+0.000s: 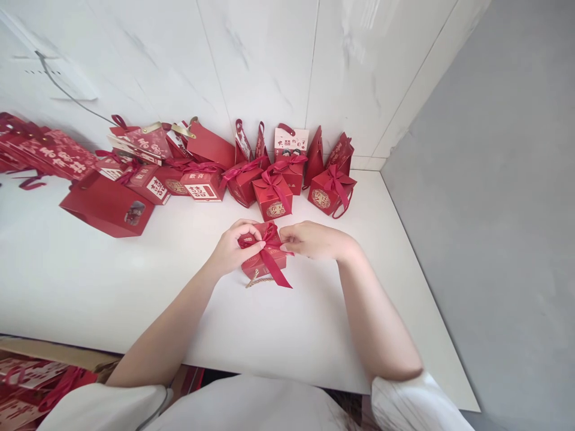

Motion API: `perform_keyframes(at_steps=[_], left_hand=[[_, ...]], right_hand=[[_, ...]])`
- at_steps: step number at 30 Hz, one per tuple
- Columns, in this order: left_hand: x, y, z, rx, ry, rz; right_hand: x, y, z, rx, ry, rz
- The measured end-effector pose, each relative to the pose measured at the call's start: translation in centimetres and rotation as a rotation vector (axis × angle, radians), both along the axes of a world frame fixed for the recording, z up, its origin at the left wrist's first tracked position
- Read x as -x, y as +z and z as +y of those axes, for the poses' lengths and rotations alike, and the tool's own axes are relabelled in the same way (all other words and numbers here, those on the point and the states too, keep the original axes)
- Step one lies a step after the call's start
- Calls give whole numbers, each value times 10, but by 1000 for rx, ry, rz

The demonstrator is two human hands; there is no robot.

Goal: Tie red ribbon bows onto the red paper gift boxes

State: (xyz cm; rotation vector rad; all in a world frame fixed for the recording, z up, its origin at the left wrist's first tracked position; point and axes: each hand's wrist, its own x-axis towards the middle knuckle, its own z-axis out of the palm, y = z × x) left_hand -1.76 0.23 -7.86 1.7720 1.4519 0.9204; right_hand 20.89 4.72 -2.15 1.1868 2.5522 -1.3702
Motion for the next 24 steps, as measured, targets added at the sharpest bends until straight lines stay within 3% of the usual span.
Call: perform_keyframes(at_steps=[10, 15, 20, 24], left_hand=[[0, 2, 2, 37, -34, 4], [24, 11, 7, 18, -124, -88], [49, 27, 7, -144, -263, -20], [45, 34, 1, -247, -378, 125]], right_hand=[[-21, -3, 13, 84, -15, 10], [-28, -1, 15, -42, -189, 63], [-7, -10, 16, -111, -340, 258], [19, -24, 16, -18, -389, 397]])
